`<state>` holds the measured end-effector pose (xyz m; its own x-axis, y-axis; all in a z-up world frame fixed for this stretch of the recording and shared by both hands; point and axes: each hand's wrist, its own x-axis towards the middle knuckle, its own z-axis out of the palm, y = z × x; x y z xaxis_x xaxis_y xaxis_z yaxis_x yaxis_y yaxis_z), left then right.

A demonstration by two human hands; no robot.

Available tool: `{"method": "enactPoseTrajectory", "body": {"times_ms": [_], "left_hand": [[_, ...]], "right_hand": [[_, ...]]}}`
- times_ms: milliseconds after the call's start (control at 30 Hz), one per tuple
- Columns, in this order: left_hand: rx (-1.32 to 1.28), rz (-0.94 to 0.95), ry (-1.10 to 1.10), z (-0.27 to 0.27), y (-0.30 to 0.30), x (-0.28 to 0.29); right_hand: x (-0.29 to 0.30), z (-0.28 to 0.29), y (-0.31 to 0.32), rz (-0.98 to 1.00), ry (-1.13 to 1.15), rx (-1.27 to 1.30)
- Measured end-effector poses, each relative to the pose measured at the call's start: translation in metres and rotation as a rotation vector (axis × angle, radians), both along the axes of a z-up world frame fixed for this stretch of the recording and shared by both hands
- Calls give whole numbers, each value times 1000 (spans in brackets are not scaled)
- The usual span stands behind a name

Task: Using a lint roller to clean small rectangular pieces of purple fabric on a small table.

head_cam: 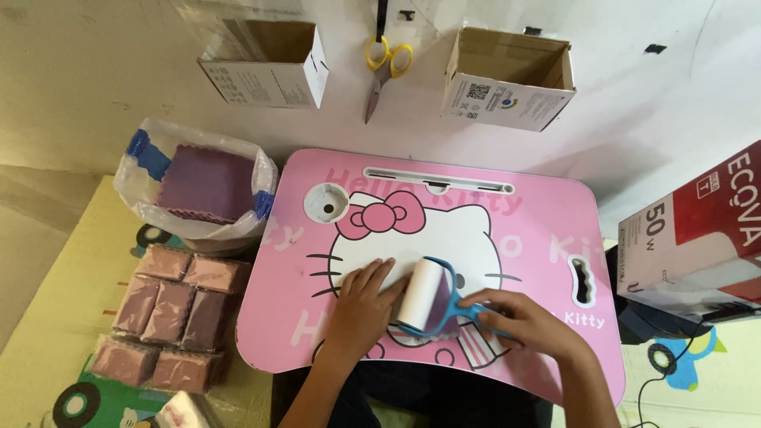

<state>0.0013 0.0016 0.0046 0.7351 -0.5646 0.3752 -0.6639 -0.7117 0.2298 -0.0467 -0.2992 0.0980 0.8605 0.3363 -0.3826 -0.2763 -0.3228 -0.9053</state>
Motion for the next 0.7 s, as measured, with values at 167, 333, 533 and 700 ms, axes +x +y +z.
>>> {"method": "enactPoseTrajectory", "body": {"times_ms": [167,333,533,700], "left_hand": [[9,24,-78,-7,-3,0],[29,36,-81,-6,-4,-1],[38,20,-67,-2,-2,-1],[41,8,-7,1,-1,-2]], "right_hand": [[-31,-23,-35,-64,-34,23],[-40,-25,-45,-137,50,113],[-9,-10,-1,-30,-15,92],[-12,-8,5,-30,-27,97]]}}
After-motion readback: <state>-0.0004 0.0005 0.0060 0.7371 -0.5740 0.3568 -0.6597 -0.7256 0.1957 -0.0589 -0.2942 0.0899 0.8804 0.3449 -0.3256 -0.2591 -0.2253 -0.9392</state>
